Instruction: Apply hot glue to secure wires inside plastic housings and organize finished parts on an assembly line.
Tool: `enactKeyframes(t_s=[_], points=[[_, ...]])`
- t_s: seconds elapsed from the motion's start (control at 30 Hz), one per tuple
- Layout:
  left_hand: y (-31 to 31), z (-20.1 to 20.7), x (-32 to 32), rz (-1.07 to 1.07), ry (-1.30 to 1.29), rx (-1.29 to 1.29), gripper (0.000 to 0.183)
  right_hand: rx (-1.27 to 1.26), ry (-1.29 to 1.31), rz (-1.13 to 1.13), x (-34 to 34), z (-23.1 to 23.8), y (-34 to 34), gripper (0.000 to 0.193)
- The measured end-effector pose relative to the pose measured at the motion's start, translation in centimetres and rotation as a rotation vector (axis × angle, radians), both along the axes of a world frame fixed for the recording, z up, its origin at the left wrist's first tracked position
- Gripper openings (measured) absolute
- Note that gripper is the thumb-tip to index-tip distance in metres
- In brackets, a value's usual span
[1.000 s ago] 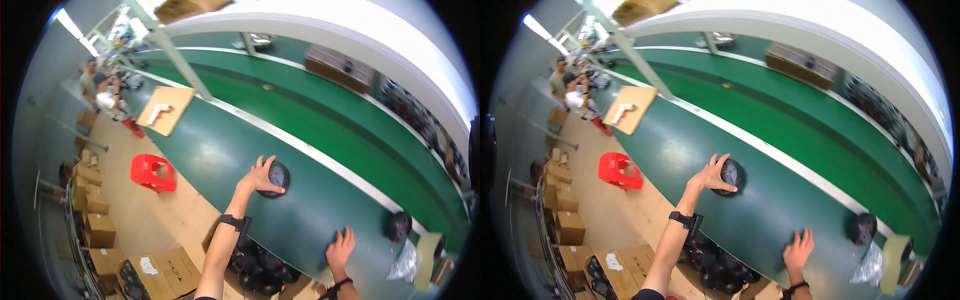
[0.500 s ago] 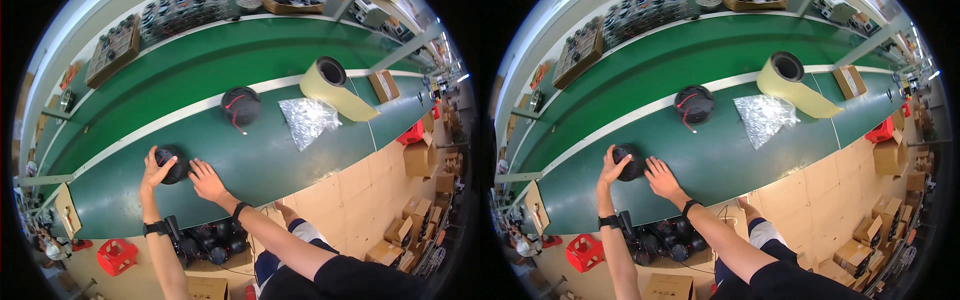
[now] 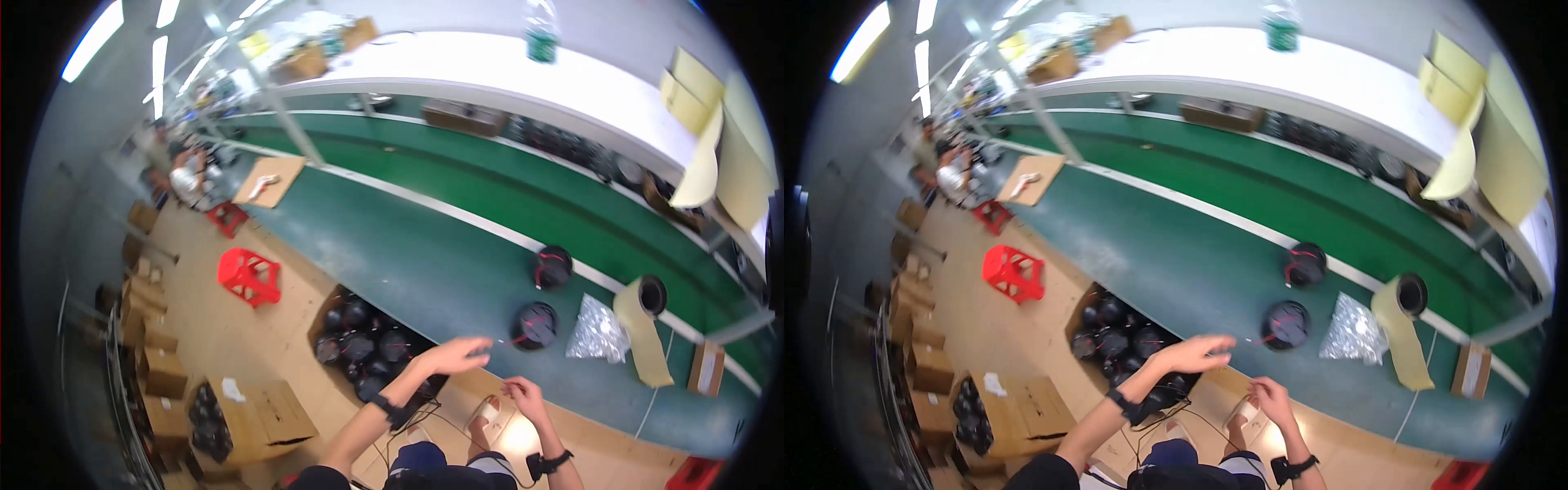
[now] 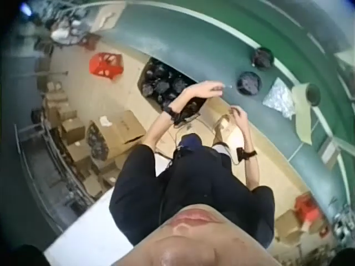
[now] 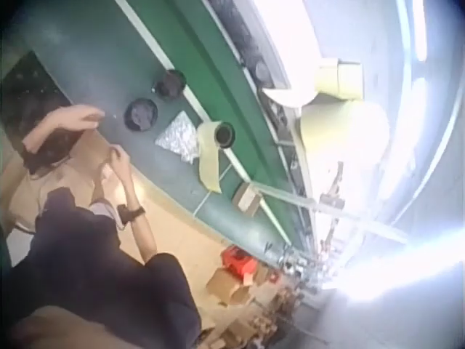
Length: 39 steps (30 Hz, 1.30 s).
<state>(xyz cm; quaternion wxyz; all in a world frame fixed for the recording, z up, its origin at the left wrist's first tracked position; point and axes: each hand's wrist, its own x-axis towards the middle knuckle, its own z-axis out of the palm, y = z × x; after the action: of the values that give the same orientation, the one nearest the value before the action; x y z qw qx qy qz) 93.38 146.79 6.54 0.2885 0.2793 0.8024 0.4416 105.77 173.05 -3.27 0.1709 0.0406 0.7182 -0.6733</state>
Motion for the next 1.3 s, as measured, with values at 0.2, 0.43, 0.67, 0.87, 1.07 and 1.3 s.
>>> enactKeyframes(t_s=[0.2,0.43,0.67,0.87,1.07,1.3], points=[[-21.8,-0.2,23.0,0.587,-0.183,-0.053,0.051,0.046,-0.161,0.206,4.2,0.2,-0.4,0.019],[-27.7,-4.5,49.2,1.276,-0.274,-0.058,0.044,-0.086,-0.077,0.651,7.9,8.0,-17.3,0.024],[-31.5,6.0,55.7,1.511,0.036,0.402,0.039,-0.918,-0.630,1.019,20.5,21.2,-42.7,0.072],[-33.5,13.3,56.9,1.686,0.413,0.626,0.036,-1.017,-0.845,1.285,26.7,25.2,-52.3,0.075],[-39.1,14.5,54.8,1.696,0.470,0.128,0.019,-0.869,-0.614,1.515,22.4,22.1,-56.4,0.061],[-56.3,12.4,53.7,1.305,-0.208,0.010,0.034,-0.088,0.044,1.749,6.0,17.5,-65.8,0.038]])
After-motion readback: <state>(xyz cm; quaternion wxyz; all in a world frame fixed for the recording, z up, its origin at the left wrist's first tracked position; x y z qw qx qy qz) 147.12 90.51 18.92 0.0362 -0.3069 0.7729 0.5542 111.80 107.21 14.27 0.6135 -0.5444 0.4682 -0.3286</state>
